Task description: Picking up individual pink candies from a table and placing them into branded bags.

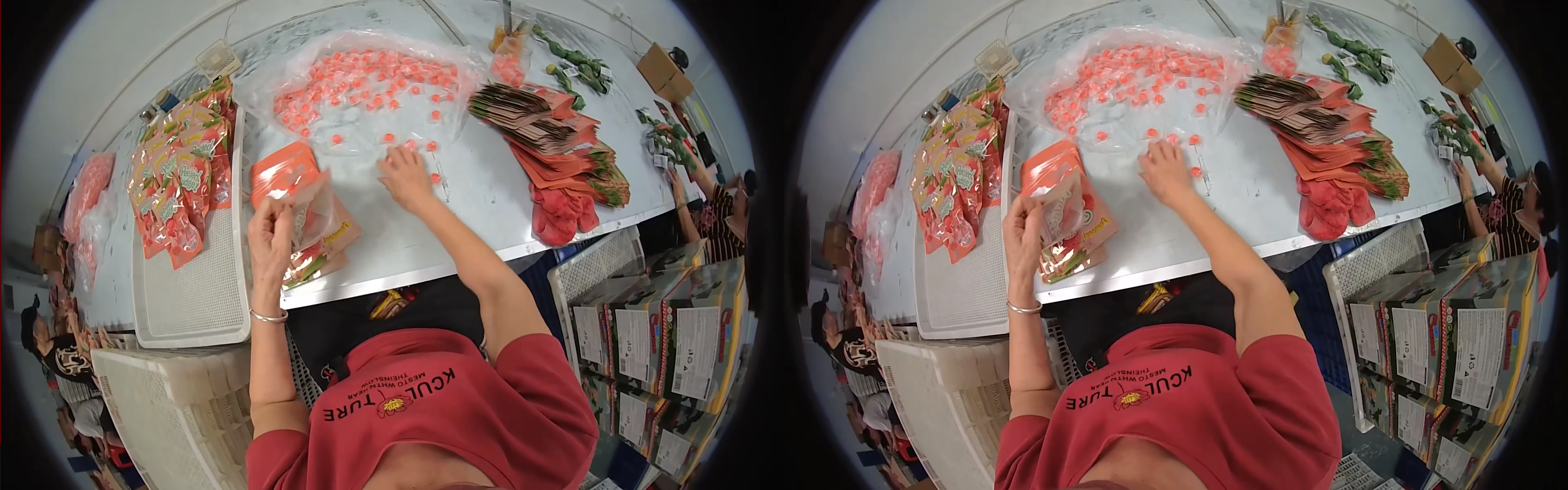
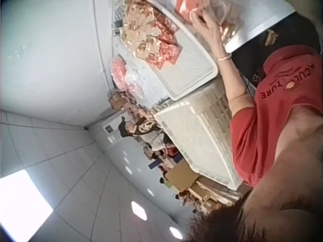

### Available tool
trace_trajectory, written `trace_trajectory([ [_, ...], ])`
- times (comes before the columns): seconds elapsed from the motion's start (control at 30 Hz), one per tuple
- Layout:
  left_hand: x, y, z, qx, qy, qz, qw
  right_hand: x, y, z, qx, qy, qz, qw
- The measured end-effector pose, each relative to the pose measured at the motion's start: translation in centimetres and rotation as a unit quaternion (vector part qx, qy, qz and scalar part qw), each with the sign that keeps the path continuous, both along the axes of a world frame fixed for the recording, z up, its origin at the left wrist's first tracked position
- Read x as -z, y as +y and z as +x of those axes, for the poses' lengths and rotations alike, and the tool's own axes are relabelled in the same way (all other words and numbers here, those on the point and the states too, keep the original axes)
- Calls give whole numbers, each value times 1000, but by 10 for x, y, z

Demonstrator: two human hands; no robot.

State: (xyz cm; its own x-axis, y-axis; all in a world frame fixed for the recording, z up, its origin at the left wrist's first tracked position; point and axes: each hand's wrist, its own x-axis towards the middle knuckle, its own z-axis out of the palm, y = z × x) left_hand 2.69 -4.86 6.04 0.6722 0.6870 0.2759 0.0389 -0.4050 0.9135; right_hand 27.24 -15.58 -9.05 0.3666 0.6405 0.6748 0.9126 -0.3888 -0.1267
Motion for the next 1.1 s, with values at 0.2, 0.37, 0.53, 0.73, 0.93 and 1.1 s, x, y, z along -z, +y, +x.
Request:
trace_trajectory([
  [0.2, -12, 13, -23, -14, -53, 17, 998, -10, -29, -29, -115, 113, -17, 987],
  [0.37, -10, 5, -16, -9, -48, 6, 999, -8, -72, 20, -88, 404, 108, 904],
  [0.53, -6, 0, -15, 5, 5, -9, 1000, -4, -54, 28, -124, 394, 97, 905],
  [0.73, -14, -2, -24, 8, 0, -23, 1000, -28, -24, 63, -96, 467, 64, 876],
  [0.93, -12, -3, -29, -1, -4, -30, 1000, 0, -37, 37, -48, 367, 19, 929],
  [1.1, -21, -1, -25, -13, -37, -35, 999, -24, -67, 55, -41, 667, 288, 686],
])
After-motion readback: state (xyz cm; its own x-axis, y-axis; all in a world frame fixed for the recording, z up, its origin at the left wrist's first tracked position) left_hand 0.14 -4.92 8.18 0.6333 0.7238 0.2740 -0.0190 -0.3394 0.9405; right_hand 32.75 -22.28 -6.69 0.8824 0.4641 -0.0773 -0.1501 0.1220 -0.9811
